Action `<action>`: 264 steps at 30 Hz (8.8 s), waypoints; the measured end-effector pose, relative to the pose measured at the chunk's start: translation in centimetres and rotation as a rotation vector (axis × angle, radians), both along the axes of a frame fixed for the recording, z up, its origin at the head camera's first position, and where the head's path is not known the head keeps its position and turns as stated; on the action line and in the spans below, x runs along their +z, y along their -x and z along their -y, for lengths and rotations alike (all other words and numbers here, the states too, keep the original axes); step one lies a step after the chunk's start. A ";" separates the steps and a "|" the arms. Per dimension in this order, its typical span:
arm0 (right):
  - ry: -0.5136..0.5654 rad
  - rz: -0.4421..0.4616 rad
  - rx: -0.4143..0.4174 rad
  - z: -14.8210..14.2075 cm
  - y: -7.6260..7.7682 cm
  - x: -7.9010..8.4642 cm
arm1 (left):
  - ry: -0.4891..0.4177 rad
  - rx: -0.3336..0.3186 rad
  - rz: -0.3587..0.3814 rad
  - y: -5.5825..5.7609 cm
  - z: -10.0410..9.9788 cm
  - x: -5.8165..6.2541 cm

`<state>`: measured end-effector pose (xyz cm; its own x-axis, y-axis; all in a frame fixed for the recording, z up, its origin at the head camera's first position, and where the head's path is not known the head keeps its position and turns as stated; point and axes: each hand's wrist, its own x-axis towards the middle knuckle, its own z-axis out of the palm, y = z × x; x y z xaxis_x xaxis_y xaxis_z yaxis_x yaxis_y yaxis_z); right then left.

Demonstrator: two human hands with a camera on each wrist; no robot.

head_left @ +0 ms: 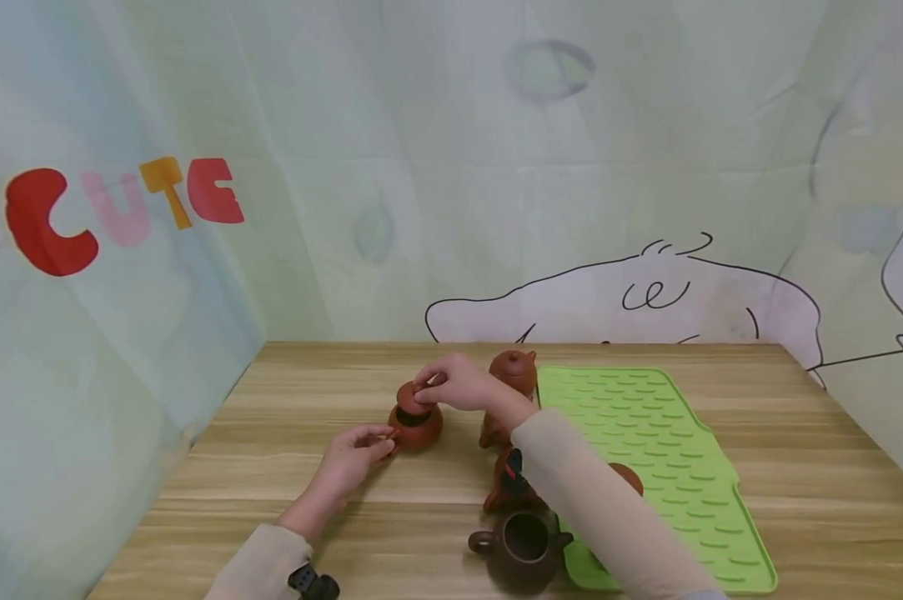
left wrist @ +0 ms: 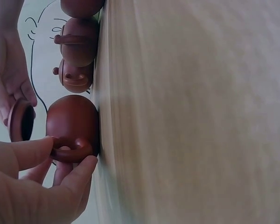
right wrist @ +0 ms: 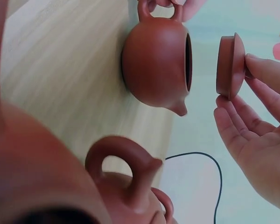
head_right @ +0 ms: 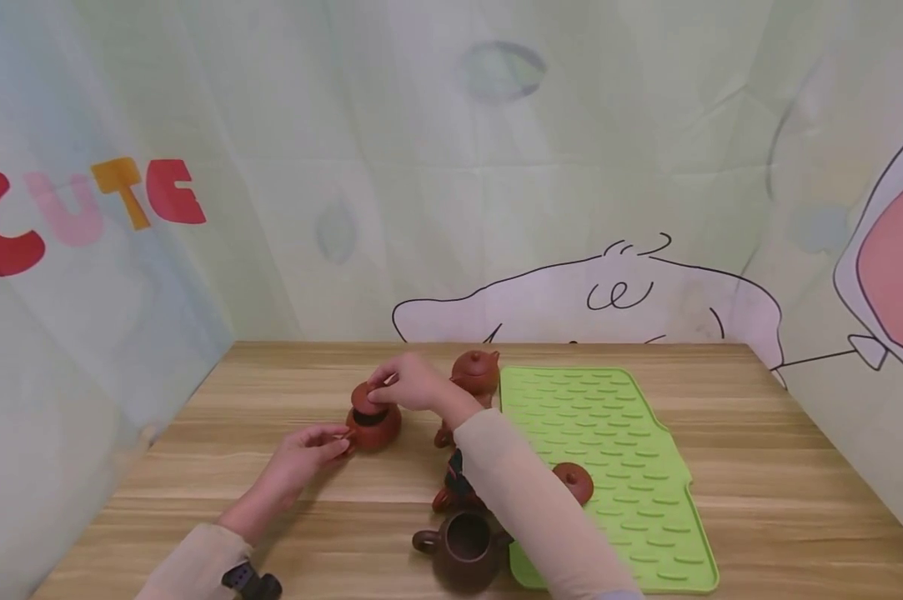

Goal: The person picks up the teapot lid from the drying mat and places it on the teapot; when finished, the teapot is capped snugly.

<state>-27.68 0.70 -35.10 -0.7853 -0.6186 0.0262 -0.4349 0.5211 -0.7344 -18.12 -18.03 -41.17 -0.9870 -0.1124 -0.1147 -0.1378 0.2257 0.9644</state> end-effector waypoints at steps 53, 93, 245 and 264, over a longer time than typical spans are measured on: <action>-0.118 0.013 -0.020 1.9 0.3 -1.9 | -0.024 0.011 0.011 0.1 -0.1 0.1; 0.118 -0.211 -0.045 -18.4 -7.9 3.3 | -0.022 -0.262 -0.113 -4.1 -7.4 1.2; 0.021 -0.198 0.006 -13.8 -8.3 -3.8 | -0.175 -0.383 -0.002 -4.3 -9.8 -1.2; 0.105 -0.192 -0.024 -16.7 -9.5 -1.7 | -0.132 -0.383 0.027 -4.5 -8.9 -0.2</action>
<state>-18.20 17.42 -36.84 -0.7745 -0.5854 0.2398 -0.5600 0.4581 -0.6903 -13.62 -9.15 -41.34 -0.9510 0.2805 -0.1301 -0.0934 0.1404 0.9857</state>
